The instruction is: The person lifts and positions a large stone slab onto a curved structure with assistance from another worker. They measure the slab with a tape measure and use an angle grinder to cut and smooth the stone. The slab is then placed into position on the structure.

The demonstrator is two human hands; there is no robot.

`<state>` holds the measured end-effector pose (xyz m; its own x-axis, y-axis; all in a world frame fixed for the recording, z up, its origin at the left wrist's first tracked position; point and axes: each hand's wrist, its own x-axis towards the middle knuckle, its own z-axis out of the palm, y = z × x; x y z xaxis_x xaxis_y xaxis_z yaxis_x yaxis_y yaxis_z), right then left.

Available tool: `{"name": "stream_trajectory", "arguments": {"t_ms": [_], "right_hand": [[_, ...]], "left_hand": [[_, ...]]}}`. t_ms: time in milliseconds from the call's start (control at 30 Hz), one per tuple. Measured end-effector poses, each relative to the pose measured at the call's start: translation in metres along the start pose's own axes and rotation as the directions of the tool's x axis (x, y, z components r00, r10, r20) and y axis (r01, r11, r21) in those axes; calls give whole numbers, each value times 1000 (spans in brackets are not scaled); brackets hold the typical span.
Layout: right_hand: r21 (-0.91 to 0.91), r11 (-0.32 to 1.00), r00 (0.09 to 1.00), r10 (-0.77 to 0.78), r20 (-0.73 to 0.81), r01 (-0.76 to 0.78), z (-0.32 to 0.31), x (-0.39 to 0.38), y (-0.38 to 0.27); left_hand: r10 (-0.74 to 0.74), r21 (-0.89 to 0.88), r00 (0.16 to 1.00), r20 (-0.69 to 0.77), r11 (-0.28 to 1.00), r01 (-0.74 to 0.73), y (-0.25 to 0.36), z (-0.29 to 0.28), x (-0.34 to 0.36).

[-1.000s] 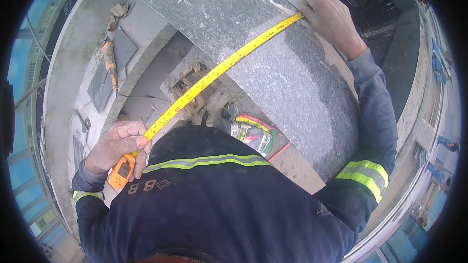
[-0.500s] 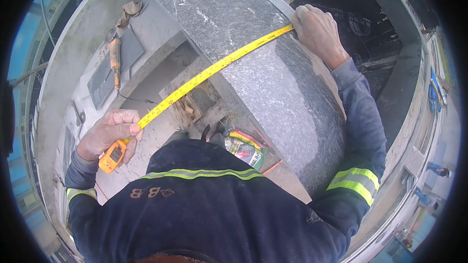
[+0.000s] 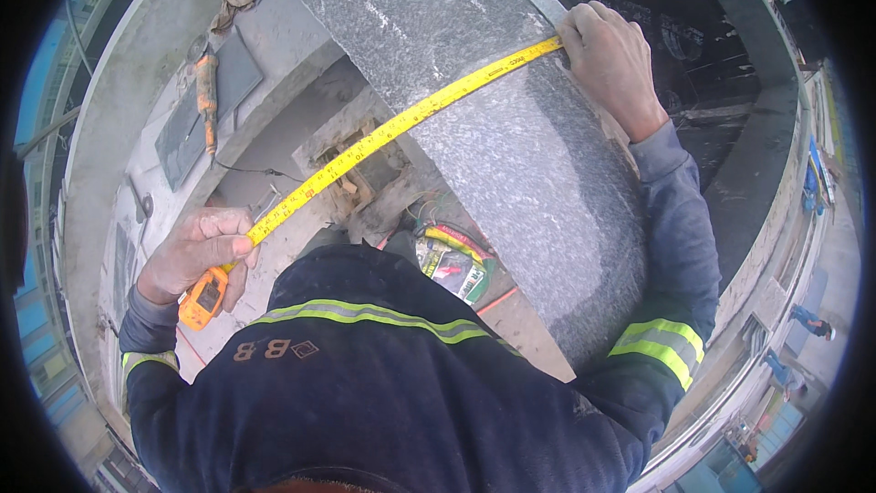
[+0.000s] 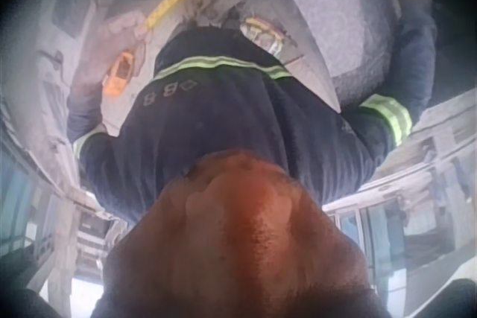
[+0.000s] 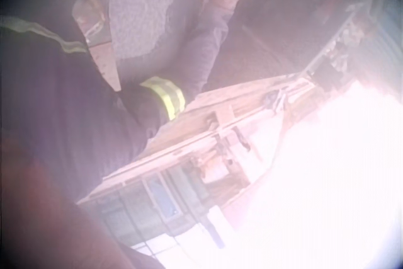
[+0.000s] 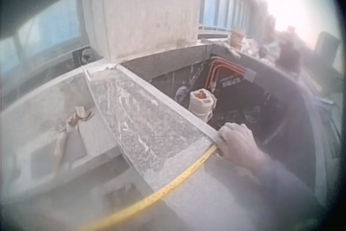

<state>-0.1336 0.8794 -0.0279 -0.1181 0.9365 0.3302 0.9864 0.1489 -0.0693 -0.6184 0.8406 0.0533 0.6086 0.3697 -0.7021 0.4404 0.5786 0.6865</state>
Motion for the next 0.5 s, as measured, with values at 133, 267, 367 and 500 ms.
{"name": "stream_trajectory", "arguments": {"t_ms": [133,267,367,500], "right_hand": [[57,998,1000,18,8,-18,-1,1,1],[83,997,1000,-6,-8,6,2,1,6],[77,997,1000,-11,-10,11,5,0,9],[43,999,1000,0,-11,1,2,4,5]], "left_hand": [[0,-16,1000,-23,1000,0,-4,2,1],[-4,-46,1000,4,999,4,-5,1,1],[-36,-39,999,5,999,36,-3,0,0],[10,35,1000,-1,999,-10,-1,0,1]]}}
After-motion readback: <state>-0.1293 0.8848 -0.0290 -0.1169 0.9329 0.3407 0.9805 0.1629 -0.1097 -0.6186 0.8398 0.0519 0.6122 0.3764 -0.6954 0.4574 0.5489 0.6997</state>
